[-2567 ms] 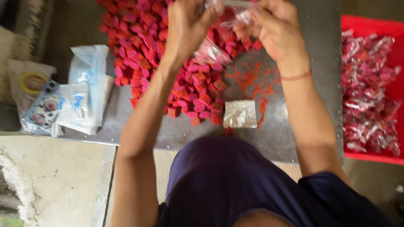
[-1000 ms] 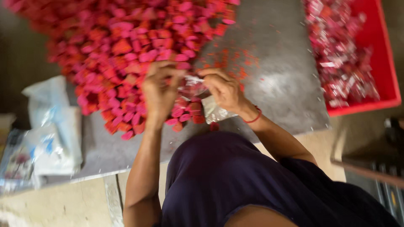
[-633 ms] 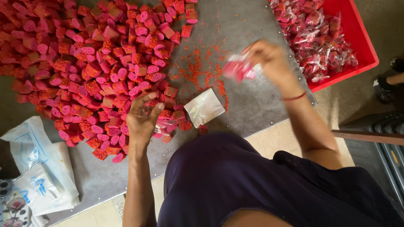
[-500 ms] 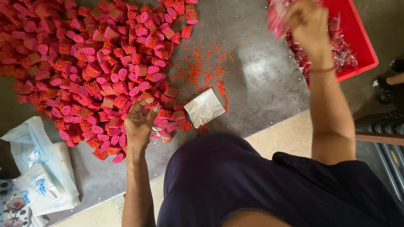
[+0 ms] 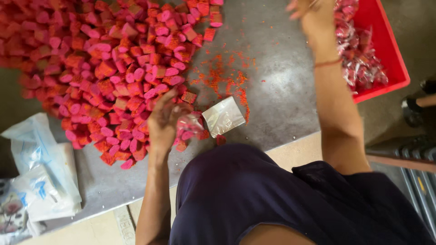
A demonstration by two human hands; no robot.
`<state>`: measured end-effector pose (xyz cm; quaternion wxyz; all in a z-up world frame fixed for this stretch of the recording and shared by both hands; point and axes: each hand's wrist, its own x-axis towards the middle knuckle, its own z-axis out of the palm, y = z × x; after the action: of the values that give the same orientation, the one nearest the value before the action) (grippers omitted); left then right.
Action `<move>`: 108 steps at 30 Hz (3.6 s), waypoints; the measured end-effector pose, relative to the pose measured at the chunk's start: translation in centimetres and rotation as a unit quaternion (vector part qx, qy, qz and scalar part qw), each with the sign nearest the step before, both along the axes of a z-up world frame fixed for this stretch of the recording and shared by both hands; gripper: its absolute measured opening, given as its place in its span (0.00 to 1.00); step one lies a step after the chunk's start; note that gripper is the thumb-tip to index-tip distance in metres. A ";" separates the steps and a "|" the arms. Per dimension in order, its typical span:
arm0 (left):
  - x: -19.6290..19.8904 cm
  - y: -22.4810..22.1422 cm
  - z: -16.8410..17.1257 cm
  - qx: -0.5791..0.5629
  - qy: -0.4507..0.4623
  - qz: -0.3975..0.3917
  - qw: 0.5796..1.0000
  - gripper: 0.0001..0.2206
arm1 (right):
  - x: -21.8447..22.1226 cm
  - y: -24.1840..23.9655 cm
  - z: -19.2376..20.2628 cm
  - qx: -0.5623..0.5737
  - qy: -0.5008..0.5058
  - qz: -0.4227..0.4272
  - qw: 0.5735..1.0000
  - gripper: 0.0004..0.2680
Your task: The person places small red items one by one into small plastic bags by hand and sets the filled bags into a red container.
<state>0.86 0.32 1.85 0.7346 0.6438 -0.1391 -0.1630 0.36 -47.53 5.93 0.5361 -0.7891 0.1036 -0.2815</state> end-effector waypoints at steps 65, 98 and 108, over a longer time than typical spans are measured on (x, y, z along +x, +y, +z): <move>-1.8 0.6 -4.4 0.208 -0.071 0.202 0.954 0.14 | 33.0 12.0 -18.1 -0.313 0.428 0.017 0.848 0.20; -7.0 4.5 -3.6 0.214 -0.144 0.247 0.934 0.19 | 12.2 16.4 -15.5 -0.440 0.309 0.041 0.842 0.17; -6.8 4.3 -3.0 0.220 -0.131 0.227 0.940 0.19 | 11.8 16.0 -14.7 -0.325 0.405 0.022 0.854 0.12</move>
<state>-5.98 4.59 -1.11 0.5673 0.8195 -0.0455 0.0672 12.12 -31.58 -8.78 0.1652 -0.9647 0.1970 0.0574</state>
